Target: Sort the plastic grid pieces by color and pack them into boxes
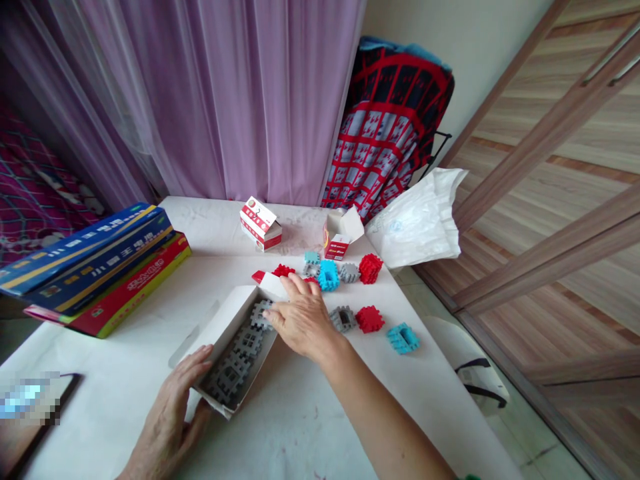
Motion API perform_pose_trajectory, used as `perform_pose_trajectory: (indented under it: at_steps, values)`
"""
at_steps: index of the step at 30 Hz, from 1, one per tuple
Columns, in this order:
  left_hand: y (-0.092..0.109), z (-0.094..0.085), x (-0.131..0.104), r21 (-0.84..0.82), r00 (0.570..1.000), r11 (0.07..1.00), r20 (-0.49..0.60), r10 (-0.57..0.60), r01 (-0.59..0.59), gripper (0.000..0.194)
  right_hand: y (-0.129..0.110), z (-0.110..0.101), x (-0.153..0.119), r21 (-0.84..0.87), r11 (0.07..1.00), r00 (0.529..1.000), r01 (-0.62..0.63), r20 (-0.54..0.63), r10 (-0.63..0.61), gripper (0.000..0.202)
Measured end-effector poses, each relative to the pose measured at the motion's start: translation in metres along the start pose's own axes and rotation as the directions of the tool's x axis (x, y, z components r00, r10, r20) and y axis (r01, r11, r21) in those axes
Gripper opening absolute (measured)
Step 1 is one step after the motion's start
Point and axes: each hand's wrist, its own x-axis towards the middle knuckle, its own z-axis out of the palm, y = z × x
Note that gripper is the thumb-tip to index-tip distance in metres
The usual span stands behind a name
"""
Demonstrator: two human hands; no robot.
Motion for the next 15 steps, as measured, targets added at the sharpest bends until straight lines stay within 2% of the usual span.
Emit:
perform_pose_trajectory:
  at_steps: [2,5,7,9,11,12,15]
  values:
    - [-0.001,0.000,0.000,-0.004,1.000,1.000,0.002,0.006,-0.006,0.051,0.015,-0.007,-0.006,0.007,0.998,0.996,-0.068,-0.057,0.068,0.034]
    - [-0.002,-0.001,0.001,0.003,0.999,0.999,0.007,0.038,-0.038,0.050,0.059,-0.022,-0.015,-0.015,0.972,0.966,-0.235,-0.118,0.231,0.027]
    - [-0.004,-0.001,0.002,0.016,0.998,0.998,0.009,0.058,-0.059,0.048,0.098,-0.033,-0.021,-0.036,0.905,0.901,-0.424,-0.120,0.417,0.026]
    - [-0.007,-0.001,0.002,0.030,0.997,0.997,0.009,0.074,-0.075,0.045,0.134,-0.041,-0.026,-0.098,0.772,0.778,-0.628,-0.098,0.621,0.027]
    - [-0.009,0.001,0.001,0.034,0.996,0.995,0.005,0.089,-0.089,0.043,0.159,-0.042,-0.029,-0.135,0.690,0.699,-0.711,-0.030,0.714,0.026]
    - [-0.011,0.002,0.001,0.034,0.996,0.995,0.003,0.094,-0.094,0.043,0.165,-0.039,-0.029,-0.141,0.681,0.685,-0.719,0.024,0.728,0.026]
    - [-0.013,0.003,0.002,0.031,0.994,0.993,0.006,0.110,-0.110,0.043,0.165,-0.025,-0.031,-0.111,0.715,0.692,-0.691,0.184,0.698,0.033]
